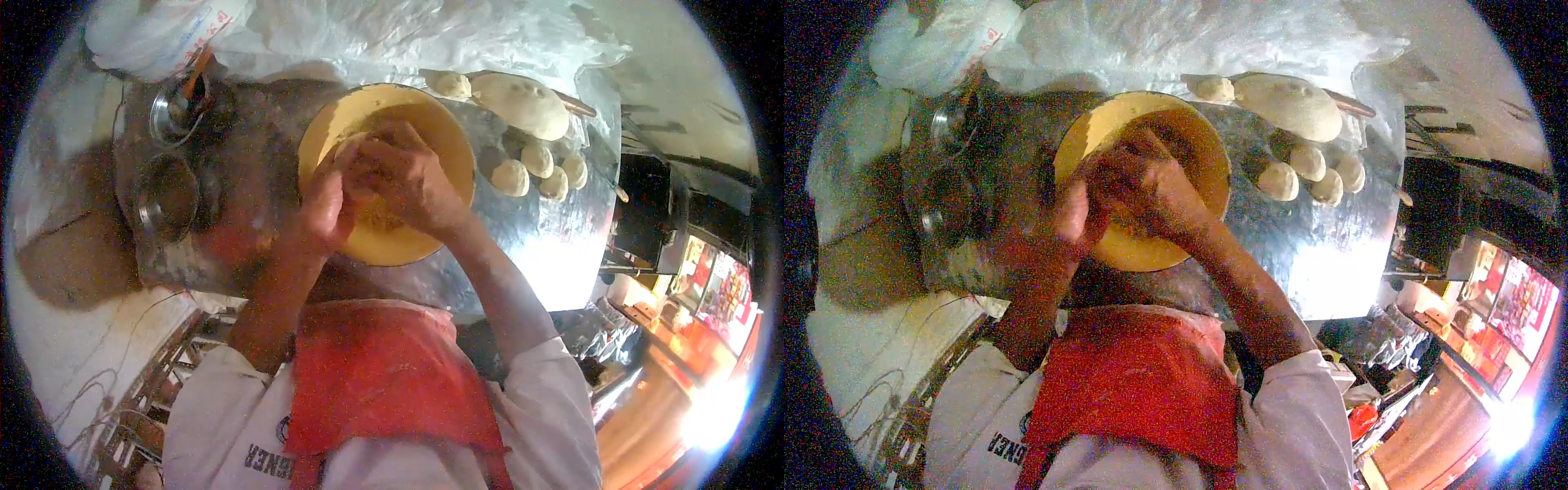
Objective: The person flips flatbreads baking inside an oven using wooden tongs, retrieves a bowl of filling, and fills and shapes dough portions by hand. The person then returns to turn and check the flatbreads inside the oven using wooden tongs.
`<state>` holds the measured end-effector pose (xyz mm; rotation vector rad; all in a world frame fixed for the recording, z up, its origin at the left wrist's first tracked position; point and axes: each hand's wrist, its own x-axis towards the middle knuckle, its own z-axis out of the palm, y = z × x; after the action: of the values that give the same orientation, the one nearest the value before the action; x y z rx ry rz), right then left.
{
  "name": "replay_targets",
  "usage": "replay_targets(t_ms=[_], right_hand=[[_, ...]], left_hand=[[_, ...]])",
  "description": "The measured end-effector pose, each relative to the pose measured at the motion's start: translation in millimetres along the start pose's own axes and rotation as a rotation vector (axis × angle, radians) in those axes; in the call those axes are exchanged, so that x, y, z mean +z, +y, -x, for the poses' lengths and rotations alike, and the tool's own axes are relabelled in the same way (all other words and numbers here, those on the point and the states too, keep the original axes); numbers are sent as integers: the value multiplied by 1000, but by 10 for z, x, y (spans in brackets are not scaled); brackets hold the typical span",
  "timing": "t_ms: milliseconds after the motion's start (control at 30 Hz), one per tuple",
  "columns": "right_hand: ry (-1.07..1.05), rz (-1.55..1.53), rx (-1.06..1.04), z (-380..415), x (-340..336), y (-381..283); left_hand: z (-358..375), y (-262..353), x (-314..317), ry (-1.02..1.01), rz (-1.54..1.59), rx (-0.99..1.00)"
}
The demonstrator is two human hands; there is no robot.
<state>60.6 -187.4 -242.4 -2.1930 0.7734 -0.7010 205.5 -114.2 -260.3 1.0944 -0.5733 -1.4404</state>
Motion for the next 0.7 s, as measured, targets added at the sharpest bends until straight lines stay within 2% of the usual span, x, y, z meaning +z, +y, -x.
replay_targets(t_ms=[67, 100, 167, 200, 267, 300, 367, 400, 467, 567, 700], right_hand=[[86, 21, 6, -28, -20, 10], [127, 33, 13, -12, -35, -3], [209, 60, 14, 9, -56, -25], [205, 57, 11, 37, -55, -17], [134, -114, 339, 146, -59, -10], [137, -110, 343, 158, -48, -28], [194, -117, 211, 148, -17, -68], [201, -115, 207, 155, -13, -63], [164, 39, 67, 179, -26, -62], [90, 30, -2, 211, -115, -183], [104, 9, 19, 398, -89, -179]], left_hand=[[-122, -97, -75, 80, 337, -230], [-138, -117, -106, 87, 340, -239], [-176, -13, -103, 89, 572, -354], [-197, 32, -96, 94, 574, -351], [-201, 76, -33, 39, 588, -318], [-191, 60, 3, 34, 589, -323], [-169, 30, 57, 44, 181, -142], [-150, 3, 42, 39, 177, -138], [-97, -53, 4, 36, 202, -132], [16, -14, 7, 8, 265, -144], [210, 133, 2, 13, 221, -84]])
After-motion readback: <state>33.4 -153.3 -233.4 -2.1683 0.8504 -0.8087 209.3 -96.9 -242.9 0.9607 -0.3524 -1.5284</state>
